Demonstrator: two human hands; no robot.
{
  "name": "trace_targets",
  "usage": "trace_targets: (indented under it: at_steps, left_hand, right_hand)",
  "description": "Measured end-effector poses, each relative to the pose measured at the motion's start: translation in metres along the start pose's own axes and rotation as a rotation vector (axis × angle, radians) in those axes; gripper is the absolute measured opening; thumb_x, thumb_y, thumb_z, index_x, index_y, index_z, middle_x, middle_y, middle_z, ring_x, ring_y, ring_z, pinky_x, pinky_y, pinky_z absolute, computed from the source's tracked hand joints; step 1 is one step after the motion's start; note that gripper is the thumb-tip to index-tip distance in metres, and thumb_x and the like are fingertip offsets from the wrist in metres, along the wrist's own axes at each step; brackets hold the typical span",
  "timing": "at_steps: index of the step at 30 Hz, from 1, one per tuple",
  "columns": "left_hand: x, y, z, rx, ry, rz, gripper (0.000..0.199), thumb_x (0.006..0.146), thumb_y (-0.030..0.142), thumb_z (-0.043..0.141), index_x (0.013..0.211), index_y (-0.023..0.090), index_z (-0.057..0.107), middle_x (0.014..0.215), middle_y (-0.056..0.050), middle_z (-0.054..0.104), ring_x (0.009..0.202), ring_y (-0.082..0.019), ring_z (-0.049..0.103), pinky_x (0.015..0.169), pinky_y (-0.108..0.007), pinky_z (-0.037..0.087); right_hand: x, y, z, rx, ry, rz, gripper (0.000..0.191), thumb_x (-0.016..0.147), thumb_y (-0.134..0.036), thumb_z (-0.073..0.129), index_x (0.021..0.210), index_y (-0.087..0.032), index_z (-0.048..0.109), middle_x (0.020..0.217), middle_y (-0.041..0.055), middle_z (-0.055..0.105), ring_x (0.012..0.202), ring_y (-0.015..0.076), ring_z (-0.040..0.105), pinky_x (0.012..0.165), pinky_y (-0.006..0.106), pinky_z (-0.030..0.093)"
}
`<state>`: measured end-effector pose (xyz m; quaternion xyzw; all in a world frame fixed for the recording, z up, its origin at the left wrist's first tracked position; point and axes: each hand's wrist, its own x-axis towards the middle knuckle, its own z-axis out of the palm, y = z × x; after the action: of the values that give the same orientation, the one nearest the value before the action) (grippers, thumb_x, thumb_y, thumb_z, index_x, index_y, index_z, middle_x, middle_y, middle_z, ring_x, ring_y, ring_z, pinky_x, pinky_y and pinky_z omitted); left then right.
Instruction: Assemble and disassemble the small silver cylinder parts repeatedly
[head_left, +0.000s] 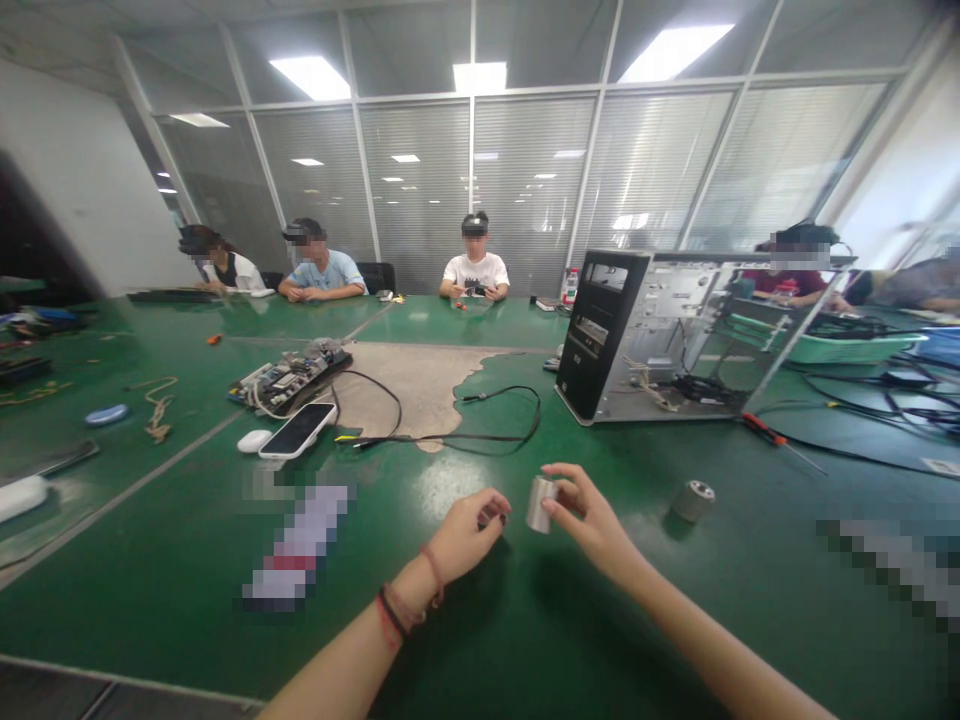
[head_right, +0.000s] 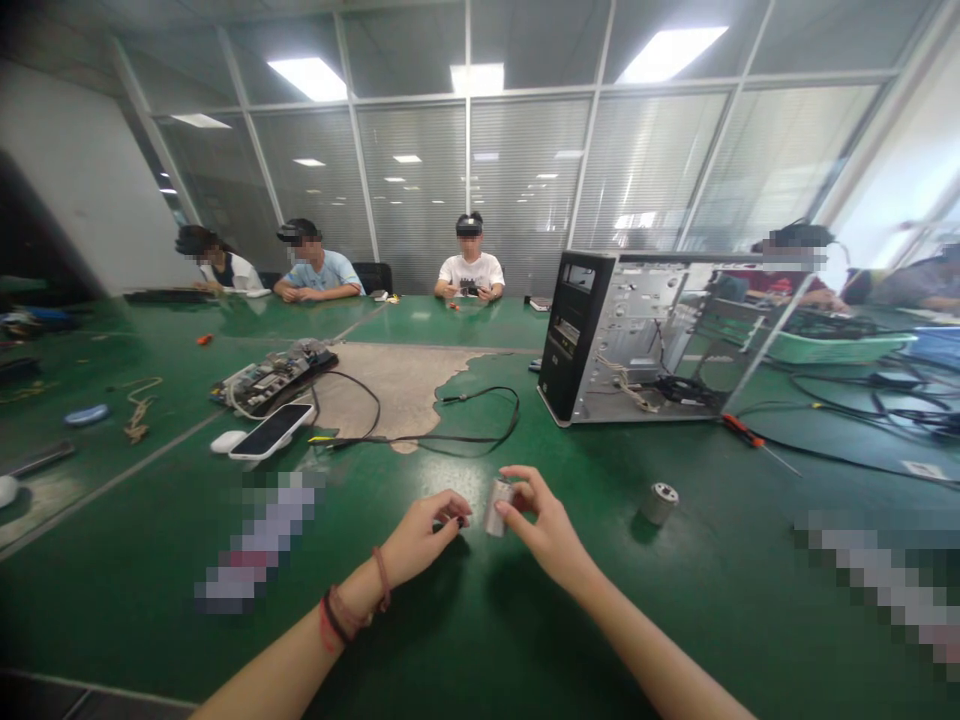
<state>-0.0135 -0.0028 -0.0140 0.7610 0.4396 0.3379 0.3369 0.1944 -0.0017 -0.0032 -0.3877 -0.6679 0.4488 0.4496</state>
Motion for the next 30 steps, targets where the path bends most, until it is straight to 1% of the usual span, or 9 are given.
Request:
trace_targets:
  at_steps: [2, 4, 8, 11, 15, 18, 20, 24, 30]
  left_hand:
    - [0.002, 0.000, 0.000, -0.041, 0.014, -0.022, 0.023, 0.077, 0.007, 0.045, 0.093, 0.016, 0.059, 0.082, -0.003, 0.066, 0.079, -0.015, 0.062, 0.073, -0.025, 0.049]
    - [0.002, 0.000, 0.000, -0.050, 0.023, -0.034, 0.022, 0.077, 0.007, 0.045, 0.092, 0.016, 0.059, 0.081, -0.003, 0.066, 0.079, -0.015, 0.063, 0.073, -0.025, 0.049]
    - [0.002, 0.003, 0.002, -0.039, 0.017, -0.043, 0.022, 0.077, 0.007, 0.046, 0.091, 0.016, 0.059, 0.081, -0.002, 0.067, 0.078, -0.014, 0.062, 0.072, -0.024, 0.049]
    - [0.001, 0.006, 0.004, -0.027, 0.003, -0.034, 0.022, 0.076, 0.007, 0.047, 0.092, 0.016, 0.060, 0.082, -0.002, 0.067, 0.077, -0.014, 0.062, 0.071, -0.023, 0.048]
    - [0.002, 0.009, 0.005, -0.023, -0.011, -0.029, 0.022, 0.077, 0.008, 0.047, 0.091, 0.016, 0.060, 0.081, -0.001, 0.065, 0.074, -0.013, 0.061, 0.070, -0.023, 0.048]
    - [0.003, 0.010, 0.003, -0.035, -0.016, -0.051, 0.019, 0.079, 0.010, 0.046, 0.091, 0.016, 0.060, 0.080, -0.001, 0.065, 0.074, -0.013, 0.060, 0.071, -0.023, 0.048]
    - [0.004, 0.010, 0.002, -0.038, -0.015, -0.057, 0.018, 0.080, 0.011, 0.047, 0.090, 0.016, 0.060, 0.081, -0.001, 0.065, 0.074, -0.013, 0.060, 0.072, -0.024, 0.048]
    - [0.004, 0.010, 0.002, -0.039, -0.016, -0.055, 0.018, 0.080, 0.010, 0.047, 0.091, 0.016, 0.060, 0.081, -0.002, 0.065, 0.074, -0.014, 0.060, 0.073, -0.025, 0.048]
    - [0.003, 0.009, 0.002, -0.034, -0.012, -0.056, 0.018, 0.080, 0.012, 0.047, 0.092, 0.016, 0.060, 0.084, -0.003, 0.066, 0.077, -0.014, 0.061, 0.073, -0.025, 0.048]
  right_hand:
    - [0.004, 0.006, 0.012, 0.111, -0.010, 0.036, 0.040, 0.082, -0.040, 0.058, 0.115, -0.022, 0.042, 0.081, 0.0007, 0.061, 0.071, 0.0157, 0.059, 0.066, 0.027, 0.046]
    - [0.004, 0.013, 0.016, 0.197, -0.024, 0.092, 0.042, 0.080, -0.042, 0.060, 0.114, -0.021, 0.045, 0.081, 0.0007, 0.062, 0.068, 0.0148, 0.058, 0.064, 0.026, 0.044]
    - [-0.002, 0.021, 0.011, 0.310, -0.081, 0.239, 0.046, 0.073, -0.045, 0.068, 0.109, -0.021, 0.053, 0.073, -0.0012, 0.062, 0.063, 0.0139, 0.056, 0.059, 0.025, 0.043]
    - [-0.007, 0.018, 0.009, 0.413, -0.054, 0.343, 0.045, 0.071, -0.045, 0.070, 0.106, -0.021, 0.056, 0.070, -0.0026, 0.060, 0.060, 0.0121, 0.056, 0.057, 0.024, 0.044]
    - [-0.011, 0.011, 0.015, 0.577, -0.004, 0.432, 0.042, 0.072, -0.044, 0.070, 0.104, -0.020, 0.058, 0.075, -0.0004, 0.063, 0.061, 0.0120, 0.059, 0.058, 0.024, 0.048]
    - [-0.013, 0.011, 0.020, 0.695, -0.021, 0.489, 0.040, 0.075, -0.043, 0.068, 0.105, -0.019, 0.058, 0.077, 0.0026, 0.067, 0.063, 0.0135, 0.063, 0.057, 0.024, 0.049]
    - [-0.014, 0.013, 0.021, 0.752, -0.036, 0.541, 0.037, 0.078, -0.042, 0.065, 0.105, -0.017, 0.058, 0.076, 0.0041, 0.068, 0.063, 0.0129, 0.064, 0.057, 0.023, 0.050]
    - [-0.015, 0.017, 0.021, 0.812, -0.040, 0.625, 0.030, 0.083, -0.039, 0.060, 0.100, -0.014, 0.058, 0.077, 0.0056, 0.071, 0.061, 0.0107, 0.065, 0.057, 0.020, 0.051]
    - [-0.015, 0.017, 0.020, 0.898, -0.030, 0.668, 0.026, 0.086, -0.036, 0.057, 0.095, -0.012, 0.058, 0.080, 0.0083, 0.072, 0.066, 0.0115, 0.068, 0.061, 0.019, 0.053]
